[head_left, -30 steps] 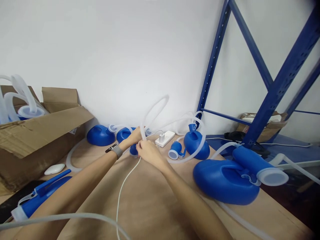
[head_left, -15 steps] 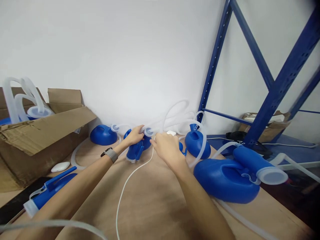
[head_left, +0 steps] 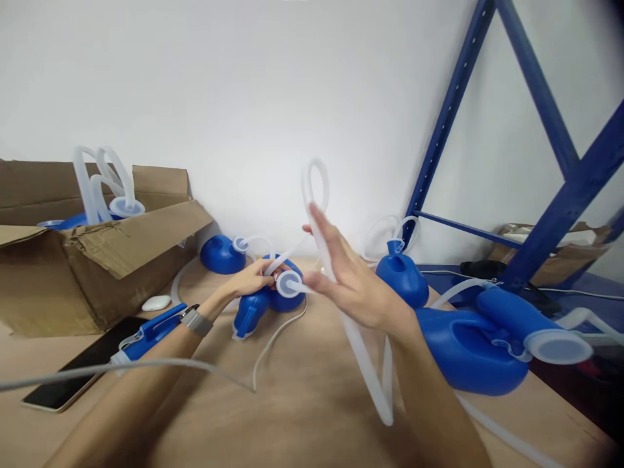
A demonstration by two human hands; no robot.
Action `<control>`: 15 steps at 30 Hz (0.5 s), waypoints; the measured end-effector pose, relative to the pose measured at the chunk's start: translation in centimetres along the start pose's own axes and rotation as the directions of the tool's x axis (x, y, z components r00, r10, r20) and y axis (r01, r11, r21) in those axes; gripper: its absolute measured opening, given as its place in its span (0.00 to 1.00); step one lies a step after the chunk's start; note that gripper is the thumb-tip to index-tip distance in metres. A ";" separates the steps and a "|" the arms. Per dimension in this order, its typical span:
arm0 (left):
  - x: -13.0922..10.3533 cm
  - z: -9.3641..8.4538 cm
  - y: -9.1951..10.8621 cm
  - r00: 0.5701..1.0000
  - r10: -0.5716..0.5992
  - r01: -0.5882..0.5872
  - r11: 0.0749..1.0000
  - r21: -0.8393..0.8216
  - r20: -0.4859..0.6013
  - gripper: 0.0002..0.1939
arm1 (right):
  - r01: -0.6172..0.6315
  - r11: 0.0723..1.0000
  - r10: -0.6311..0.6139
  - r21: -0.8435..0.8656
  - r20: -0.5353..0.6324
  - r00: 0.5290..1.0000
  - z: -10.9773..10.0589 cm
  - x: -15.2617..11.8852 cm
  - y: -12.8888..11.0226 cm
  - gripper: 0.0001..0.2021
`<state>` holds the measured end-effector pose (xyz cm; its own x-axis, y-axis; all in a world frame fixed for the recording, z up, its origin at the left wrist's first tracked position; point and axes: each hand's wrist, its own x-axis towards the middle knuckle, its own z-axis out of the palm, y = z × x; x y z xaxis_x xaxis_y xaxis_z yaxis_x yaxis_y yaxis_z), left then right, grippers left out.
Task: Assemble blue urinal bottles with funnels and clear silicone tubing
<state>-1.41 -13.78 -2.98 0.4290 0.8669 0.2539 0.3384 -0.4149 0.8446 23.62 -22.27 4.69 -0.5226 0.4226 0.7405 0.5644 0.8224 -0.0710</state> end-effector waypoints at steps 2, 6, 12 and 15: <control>-1.1 -0.7 -0.5 0.999 -0.015 0.015 1.000 -0.015 0.039 0.20 | -0.033 0.970 0.027 0.240 0.030 0.999 0.7 0.2 1.4 0.31; -2.8 -2.5 -1.8 0.999 -0.032 0.035 0.998 -0.050 0.043 0.21 | -0.252 0.768 0.110 0.589 0.265 0.958 3.0 0.7 4.9 0.21; -4.1 -3.1 -2.1 1.000 -0.009 0.009 0.999 -0.043 0.006 0.17 | -0.203 0.884 -0.026 0.421 0.478 0.878 8.8 0.2 6.9 0.26; -4.0 -2.5 -1.8 0.998 0.025 -0.025 1.000 0.002 -0.054 0.19 | -0.163 0.896 -0.061 0.413 0.477 0.877 12.2 -0.6 6.5 0.35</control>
<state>-5.81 -15.81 -4.33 0.3910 0.8701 0.3001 0.3297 -0.4368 0.8370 19.78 -12.57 -4.36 -0.7974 0.5023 0.3346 0.3266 0.8253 -0.4606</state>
